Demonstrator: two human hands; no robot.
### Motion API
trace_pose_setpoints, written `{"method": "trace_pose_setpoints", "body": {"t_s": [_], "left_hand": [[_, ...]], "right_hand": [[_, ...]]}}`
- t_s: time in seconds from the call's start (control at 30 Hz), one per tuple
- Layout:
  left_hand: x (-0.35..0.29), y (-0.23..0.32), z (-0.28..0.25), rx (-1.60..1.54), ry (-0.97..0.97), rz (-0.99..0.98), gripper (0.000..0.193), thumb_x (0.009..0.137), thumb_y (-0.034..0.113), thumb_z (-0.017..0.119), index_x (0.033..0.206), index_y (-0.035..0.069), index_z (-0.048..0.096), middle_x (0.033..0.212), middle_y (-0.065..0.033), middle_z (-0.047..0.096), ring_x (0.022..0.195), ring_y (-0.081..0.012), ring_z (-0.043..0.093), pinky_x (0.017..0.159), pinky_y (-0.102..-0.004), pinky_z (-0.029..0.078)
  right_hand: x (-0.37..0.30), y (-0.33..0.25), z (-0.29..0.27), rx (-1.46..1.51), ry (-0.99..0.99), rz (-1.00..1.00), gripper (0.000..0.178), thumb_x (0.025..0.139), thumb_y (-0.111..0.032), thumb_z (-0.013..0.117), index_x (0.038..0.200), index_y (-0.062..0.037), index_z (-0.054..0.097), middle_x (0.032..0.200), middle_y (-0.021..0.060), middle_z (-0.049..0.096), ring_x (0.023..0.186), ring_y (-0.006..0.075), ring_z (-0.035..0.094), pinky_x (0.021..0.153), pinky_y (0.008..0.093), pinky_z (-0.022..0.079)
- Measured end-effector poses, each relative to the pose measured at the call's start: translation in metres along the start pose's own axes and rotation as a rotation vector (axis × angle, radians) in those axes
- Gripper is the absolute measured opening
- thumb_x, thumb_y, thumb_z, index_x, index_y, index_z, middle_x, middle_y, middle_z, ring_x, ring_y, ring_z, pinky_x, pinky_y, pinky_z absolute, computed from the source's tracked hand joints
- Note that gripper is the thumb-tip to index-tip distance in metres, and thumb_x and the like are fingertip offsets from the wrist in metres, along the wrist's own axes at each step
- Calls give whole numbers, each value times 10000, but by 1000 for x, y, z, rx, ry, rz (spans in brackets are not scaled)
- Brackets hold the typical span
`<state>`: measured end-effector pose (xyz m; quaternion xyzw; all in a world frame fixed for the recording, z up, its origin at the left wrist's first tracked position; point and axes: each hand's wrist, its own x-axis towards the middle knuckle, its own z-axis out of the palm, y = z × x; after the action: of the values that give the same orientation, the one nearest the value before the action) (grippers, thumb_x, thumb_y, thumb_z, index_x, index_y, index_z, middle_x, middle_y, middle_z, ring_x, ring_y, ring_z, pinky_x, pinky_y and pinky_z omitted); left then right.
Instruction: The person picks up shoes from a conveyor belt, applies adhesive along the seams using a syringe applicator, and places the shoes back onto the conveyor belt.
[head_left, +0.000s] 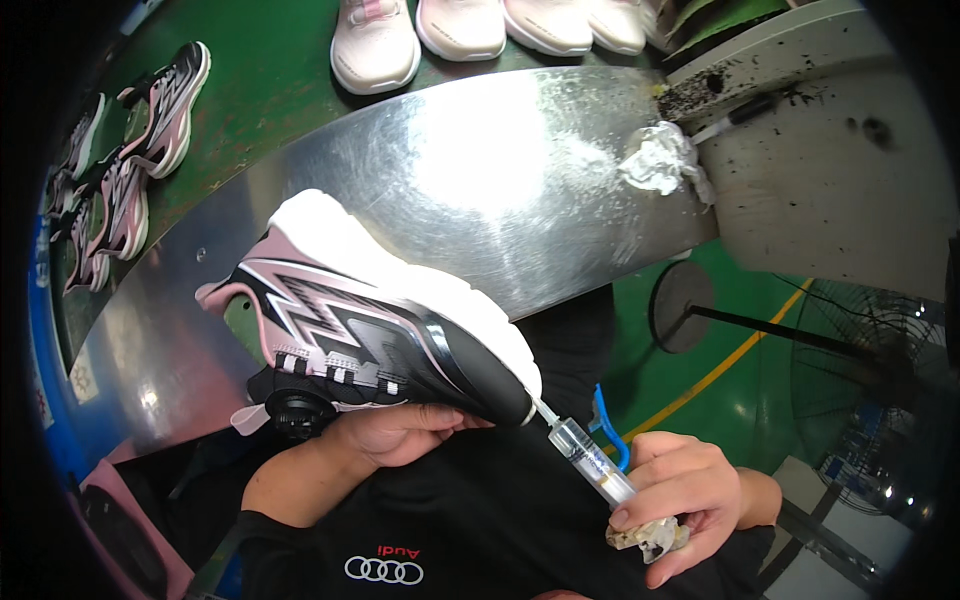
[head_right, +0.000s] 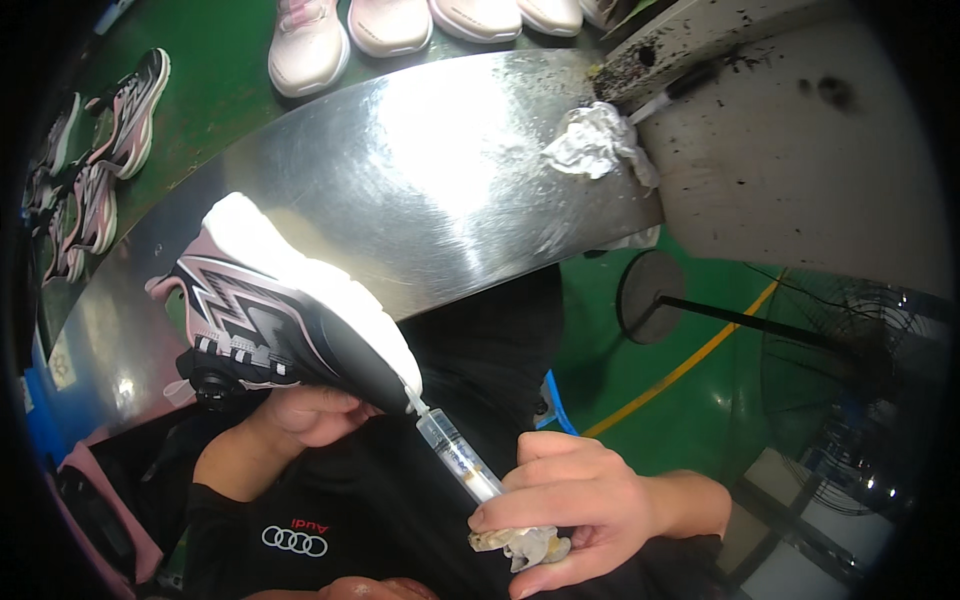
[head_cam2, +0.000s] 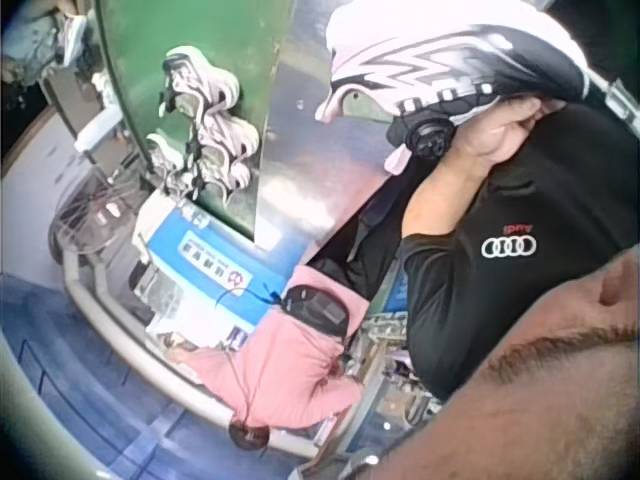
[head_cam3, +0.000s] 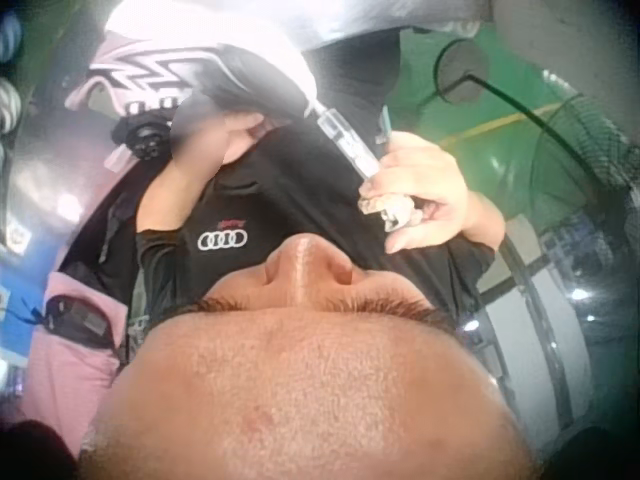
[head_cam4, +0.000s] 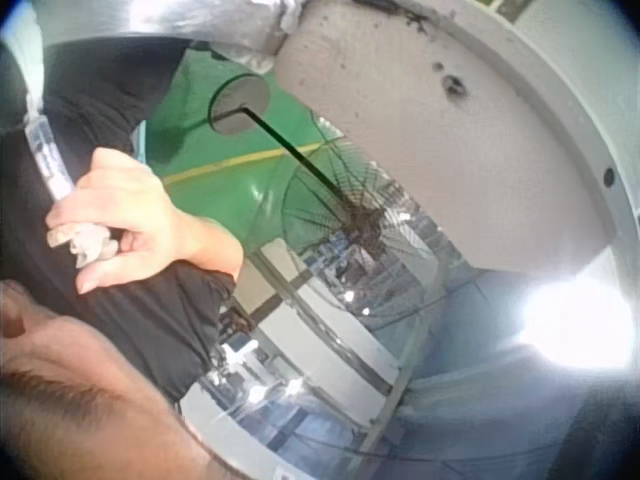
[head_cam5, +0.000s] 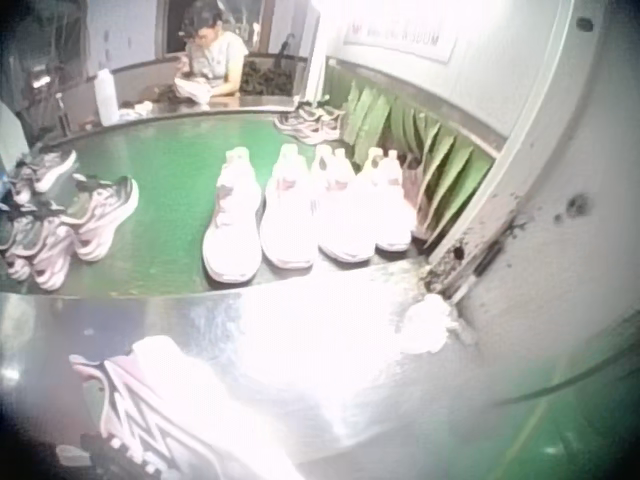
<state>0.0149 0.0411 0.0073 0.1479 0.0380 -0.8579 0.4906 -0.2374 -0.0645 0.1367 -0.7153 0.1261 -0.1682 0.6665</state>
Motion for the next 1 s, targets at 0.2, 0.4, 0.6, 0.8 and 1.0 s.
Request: {"method": "trace_pose_setpoints", "body": {"t_s": [0.2,0.4,0.6,0.8,1.0], "left_hand": [[28,1,3,-24,-62,32,309,828,-44,595,1128,32,589,1098,-114,636,1041,-241,604,953,-354,465],[43,2,3,-61,-82,100,274,846,-38,581,1104,51,610,1104,-94,638,1045,-215,601,936,-333,477],[53,8,19,-40,-71,106,289,877,27,573,1165,40,576,1196,-125,590,1150,-243,547,879,-271,517],[55,9,27,-101,-161,160,343,876,55,586,1214,25,537,1203,-140,580,1161,-264,538,843,-266,539],[54,10,30,-40,-141,174,388,847,162,651,1210,72,546,1178,-132,593,1149,-277,548,802,-244,554]], "right_hand": [[-4,-1,2,-136,95,-88,473,731,-329,768,1026,17,638,796,71,627,553,167,450,517,291,304],[-1,14,13,-391,178,-192,426,678,-331,788,953,-30,667,763,49,591,533,170,353,466,270,284],[5,22,19,-643,182,-257,410,625,-318,802,919,-62,673,703,7,526,525,150,351,436,254,278],[11,33,21,-823,187,-334,361,638,-285,785,922,-97,667,673,-13,493,514,137,342,431,243,277],[10,41,26,-938,187,-363,387,620,-329,822,935,-156,678,754,-48,585,535,110,335,470,230,246]]}}
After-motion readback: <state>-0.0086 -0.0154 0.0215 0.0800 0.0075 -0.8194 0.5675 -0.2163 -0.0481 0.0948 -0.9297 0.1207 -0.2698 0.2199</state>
